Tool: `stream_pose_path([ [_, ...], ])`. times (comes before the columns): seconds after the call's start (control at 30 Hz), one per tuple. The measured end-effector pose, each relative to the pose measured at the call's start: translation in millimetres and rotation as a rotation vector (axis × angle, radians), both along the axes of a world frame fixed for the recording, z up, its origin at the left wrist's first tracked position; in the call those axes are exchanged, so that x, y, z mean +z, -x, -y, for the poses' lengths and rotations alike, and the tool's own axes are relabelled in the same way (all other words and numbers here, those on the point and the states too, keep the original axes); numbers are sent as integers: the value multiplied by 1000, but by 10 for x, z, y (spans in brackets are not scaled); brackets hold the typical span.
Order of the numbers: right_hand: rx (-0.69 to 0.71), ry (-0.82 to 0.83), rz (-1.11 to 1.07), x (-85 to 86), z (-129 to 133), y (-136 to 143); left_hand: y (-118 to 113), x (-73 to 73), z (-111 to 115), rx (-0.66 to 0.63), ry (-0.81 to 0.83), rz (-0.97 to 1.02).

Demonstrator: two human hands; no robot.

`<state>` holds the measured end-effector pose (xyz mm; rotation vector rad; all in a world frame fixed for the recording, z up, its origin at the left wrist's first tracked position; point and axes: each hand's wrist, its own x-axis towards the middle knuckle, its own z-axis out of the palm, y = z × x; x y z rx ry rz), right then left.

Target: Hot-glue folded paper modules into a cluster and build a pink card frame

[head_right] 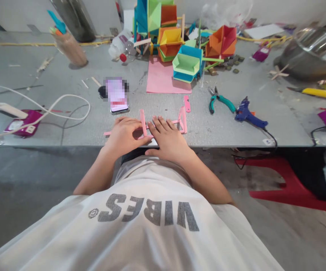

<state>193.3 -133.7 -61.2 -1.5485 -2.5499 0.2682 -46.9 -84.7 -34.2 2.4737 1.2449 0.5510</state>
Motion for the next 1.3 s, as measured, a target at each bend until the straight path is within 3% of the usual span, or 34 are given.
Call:
stream_pose_path([
  [0.4,11,-3,-51,-28,-7,-42,90,35,-27,-29,-25,7],
  [0.57,33,-5,-42,3,-18,-48,128,-39,-25,-66,53,84],
  [0.7,43,-125,-68,5,87,-38,119,-118,4,-63,45,124],
  [0.83,-103,-234,-120,-66,273,6,104,-123,68,-40,51,86],
  [1.03,-282,-293,-170,-195,377,113,151,48,158,-99,112,-23],
  [1.3,-354,-281,-187,-61,244,141,220,166,82,-268,62,-208],
])
